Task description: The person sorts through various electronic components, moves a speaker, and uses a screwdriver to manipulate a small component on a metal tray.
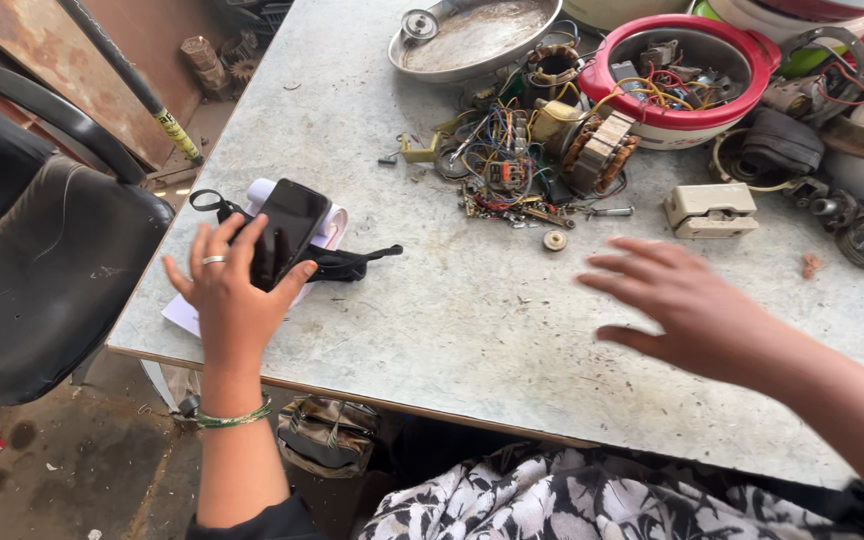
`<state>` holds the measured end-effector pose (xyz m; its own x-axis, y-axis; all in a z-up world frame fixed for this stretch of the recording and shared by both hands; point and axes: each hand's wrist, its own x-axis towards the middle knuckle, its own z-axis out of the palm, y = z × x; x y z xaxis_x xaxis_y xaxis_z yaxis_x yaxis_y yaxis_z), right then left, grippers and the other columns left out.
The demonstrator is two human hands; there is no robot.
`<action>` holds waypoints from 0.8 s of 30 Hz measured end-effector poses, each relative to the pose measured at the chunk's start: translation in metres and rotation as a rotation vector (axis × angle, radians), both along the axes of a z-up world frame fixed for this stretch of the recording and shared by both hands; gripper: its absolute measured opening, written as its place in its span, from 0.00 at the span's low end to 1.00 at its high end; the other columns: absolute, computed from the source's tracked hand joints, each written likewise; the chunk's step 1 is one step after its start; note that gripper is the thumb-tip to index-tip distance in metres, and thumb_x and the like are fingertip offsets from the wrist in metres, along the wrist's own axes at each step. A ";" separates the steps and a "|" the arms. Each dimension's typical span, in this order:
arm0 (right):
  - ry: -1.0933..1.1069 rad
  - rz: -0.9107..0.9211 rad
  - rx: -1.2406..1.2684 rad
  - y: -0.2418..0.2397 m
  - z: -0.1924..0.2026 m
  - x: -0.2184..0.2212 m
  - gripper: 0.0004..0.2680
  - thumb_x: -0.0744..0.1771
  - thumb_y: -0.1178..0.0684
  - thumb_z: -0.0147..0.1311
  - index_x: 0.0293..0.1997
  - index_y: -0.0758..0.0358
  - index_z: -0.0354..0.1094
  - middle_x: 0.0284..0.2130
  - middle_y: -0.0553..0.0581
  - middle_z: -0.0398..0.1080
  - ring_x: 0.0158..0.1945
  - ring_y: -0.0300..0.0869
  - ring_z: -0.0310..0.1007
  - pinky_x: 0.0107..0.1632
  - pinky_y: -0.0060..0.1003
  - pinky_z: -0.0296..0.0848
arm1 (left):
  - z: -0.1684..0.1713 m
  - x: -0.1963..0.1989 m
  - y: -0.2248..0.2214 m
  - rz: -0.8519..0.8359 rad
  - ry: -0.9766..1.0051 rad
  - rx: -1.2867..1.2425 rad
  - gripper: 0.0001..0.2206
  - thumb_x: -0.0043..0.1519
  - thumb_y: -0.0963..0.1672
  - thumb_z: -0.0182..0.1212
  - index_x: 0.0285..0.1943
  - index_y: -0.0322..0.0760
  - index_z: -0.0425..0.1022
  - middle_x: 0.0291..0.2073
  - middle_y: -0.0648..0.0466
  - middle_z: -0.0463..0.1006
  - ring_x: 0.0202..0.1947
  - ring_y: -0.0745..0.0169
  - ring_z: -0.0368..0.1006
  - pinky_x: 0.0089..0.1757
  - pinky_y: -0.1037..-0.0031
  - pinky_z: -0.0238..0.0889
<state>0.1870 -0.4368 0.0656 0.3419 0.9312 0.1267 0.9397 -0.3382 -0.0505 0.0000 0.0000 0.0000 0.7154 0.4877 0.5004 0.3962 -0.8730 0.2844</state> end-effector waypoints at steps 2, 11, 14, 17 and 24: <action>-0.038 -0.094 0.017 -0.031 0.005 0.017 0.23 0.64 0.35 0.54 0.65 0.51 0.63 0.63 0.54 0.65 0.70 0.51 0.56 0.70 0.51 0.51 | 0.024 0.000 -0.016 -0.081 -0.127 0.069 0.30 0.57 0.57 0.71 0.65 0.44 0.76 0.67 0.47 0.68 0.75 0.39 0.52 0.68 0.35 0.35; -0.156 -0.224 0.182 -0.091 -0.016 0.069 0.18 0.63 0.42 0.59 0.57 0.53 0.71 0.56 0.54 0.71 0.67 0.50 0.63 0.67 0.50 0.60 | 0.108 0.101 -0.105 -0.631 -0.230 0.004 0.18 0.64 0.46 0.67 0.61 0.38 0.76 0.55 0.44 0.80 0.60 0.43 0.72 0.59 0.57 0.64; -0.157 -0.223 0.274 -0.096 -0.025 0.074 0.15 0.63 0.45 0.59 0.54 0.53 0.73 0.55 0.54 0.73 0.66 0.50 0.64 0.67 0.50 0.60 | 0.093 0.179 -0.121 -0.514 -0.070 -0.111 0.10 0.66 0.45 0.59 0.52 0.43 0.81 0.45 0.49 0.84 0.49 0.46 0.77 0.49 0.59 0.70; -0.172 -0.219 0.296 -0.102 -0.030 0.078 0.13 0.63 0.48 0.59 0.52 0.54 0.74 0.53 0.53 0.74 0.65 0.49 0.66 0.66 0.50 0.61 | 0.062 0.247 -0.110 -0.415 0.042 -0.179 0.10 0.67 0.45 0.54 0.50 0.45 0.82 0.43 0.48 0.84 0.45 0.45 0.79 0.47 0.57 0.71; -0.095 -0.175 0.394 -0.106 -0.025 0.069 0.13 0.62 0.48 0.61 0.50 0.54 0.75 0.50 0.53 0.75 0.60 0.48 0.70 0.65 0.50 0.62 | 0.006 0.335 -0.096 -0.211 0.074 -0.337 0.11 0.65 0.48 0.57 0.49 0.45 0.83 0.43 0.45 0.83 0.46 0.42 0.78 0.48 0.55 0.70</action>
<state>0.2563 -0.5424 0.0402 0.4601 0.7348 0.4984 0.8766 -0.4650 -0.1238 0.3345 -0.0965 0.0065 0.8454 0.4544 0.2807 0.2488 -0.8001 0.5459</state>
